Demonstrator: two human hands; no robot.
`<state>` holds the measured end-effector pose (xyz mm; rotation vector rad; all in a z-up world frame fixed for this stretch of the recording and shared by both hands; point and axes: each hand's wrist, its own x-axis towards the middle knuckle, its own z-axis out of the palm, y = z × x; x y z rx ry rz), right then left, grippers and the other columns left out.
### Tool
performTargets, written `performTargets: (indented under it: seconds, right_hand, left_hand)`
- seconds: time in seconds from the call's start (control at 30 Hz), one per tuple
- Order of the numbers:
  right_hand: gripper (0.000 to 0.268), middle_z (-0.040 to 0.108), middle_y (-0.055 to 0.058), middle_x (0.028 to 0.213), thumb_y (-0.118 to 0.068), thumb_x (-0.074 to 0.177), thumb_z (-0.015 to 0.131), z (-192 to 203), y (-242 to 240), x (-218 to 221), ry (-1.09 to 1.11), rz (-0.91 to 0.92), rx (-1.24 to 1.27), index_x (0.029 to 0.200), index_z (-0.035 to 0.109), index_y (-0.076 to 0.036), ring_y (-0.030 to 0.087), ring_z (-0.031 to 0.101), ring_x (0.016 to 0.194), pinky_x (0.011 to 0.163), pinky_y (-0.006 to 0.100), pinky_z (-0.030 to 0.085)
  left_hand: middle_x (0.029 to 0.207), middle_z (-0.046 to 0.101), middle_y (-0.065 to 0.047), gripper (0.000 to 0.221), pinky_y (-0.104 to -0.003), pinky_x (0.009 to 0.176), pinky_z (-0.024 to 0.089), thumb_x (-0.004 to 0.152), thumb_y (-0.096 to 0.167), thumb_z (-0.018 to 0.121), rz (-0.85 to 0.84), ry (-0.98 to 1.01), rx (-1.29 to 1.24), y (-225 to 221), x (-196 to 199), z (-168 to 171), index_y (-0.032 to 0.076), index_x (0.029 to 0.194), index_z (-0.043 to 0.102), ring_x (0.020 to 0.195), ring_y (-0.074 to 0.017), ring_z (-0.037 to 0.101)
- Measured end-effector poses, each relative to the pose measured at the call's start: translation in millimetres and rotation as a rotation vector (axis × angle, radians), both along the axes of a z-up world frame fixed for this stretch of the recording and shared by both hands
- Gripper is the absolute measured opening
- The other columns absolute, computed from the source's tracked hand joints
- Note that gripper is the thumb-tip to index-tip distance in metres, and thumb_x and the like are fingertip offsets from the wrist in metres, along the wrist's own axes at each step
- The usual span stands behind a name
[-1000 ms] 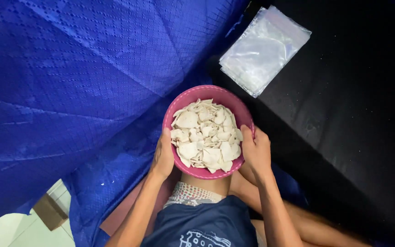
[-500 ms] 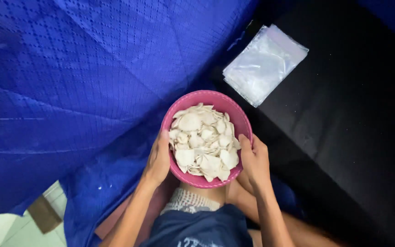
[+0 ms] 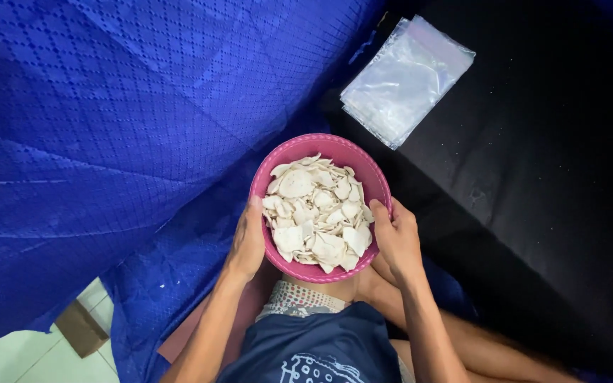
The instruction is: Preparing a workstation by separating plastic bags and stirring food items in a bowl for inspection.
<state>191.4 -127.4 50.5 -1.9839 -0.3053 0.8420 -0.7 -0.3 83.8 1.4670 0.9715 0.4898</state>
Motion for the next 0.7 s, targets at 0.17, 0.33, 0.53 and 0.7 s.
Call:
performTargets:
  seconds: [0.17, 0.33, 0.53, 0.7]
  right_hand:
    - [0.024, 0.071, 0.014, 0.081, -0.019, 0.100, 0.057, 39.7, 9.1, -9.9, 0.094, -0.036, 0.054, 0.101, 0.075, -0.003, 0.022, 0.065, 0.082, 0.073, 0.038, 0.055]
    - [0.027, 0.071, 0.017, 0.083, -0.016, 0.100, 0.055, 47.1, 19.2, -14.6, 0.174, -0.093, 0.057, 0.105, 0.074, 0.002, 0.025, 0.064, 0.082, 0.074, 0.040, 0.056]
    - [0.028, 0.068, 0.015, 0.084, -0.020, 0.098, 0.058, 22.1, 23.4, -7.9, 0.044, 0.009, 0.070, 0.106, 0.074, 0.002, 0.024, 0.063, 0.086, 0.080, 0.042, 0.055]
    - [0.024, 0.063, 0.012, 0.076, -0.022, 0.099, 0.059, -10.4, 2.7, -3.4, -0.093, 0.061, -0.016, 0.092, 0.071, -0.003, 0.023, 0.061, 0.079, 0.073, 0.042, 0.051]
  left_hand:
    - [0.161, 0.030, -0.030, 0.058, -0.048, 0.127, 0.012, 0.110, 0.028, 0.020, -0.018, 0.045, 0.077, 3.2, -4.9, -0.8, -0.008, 0.153, 0.037, 0.152, -0.0353, 0.022]
    - [0.164, 0.031, -0.020, 0.056, -0.044, 0.128, 0.013, 0.110, 0.029, 0.022, -0.025, 0.098, 0.070, 8.8, -10.7, -14.2, 0.000, 0.154, 0.039, 0.153, -0.0288, 0.023]
    - [0.161, 0.027, -0.030, 0.060, -0.051, 0.128, 0.012, 0.109, 0.029, 0.018, 0.032, 0.061, 0.011, 8.9, -1.7, 6.3, -0.008, 0.153, 0.035, 0.153, -0.0384, 0.022]
    - [0.163, 0.029, -0.025, 0.061, -0.047, 0.128, 0.012, 0.110, 0.034, 0.020, 0.020, 0.068, -0.064, -1.7, 1.0, 1.9, -0.004, 0.155, 0.035, 0.153, -0.0336, 0.022]
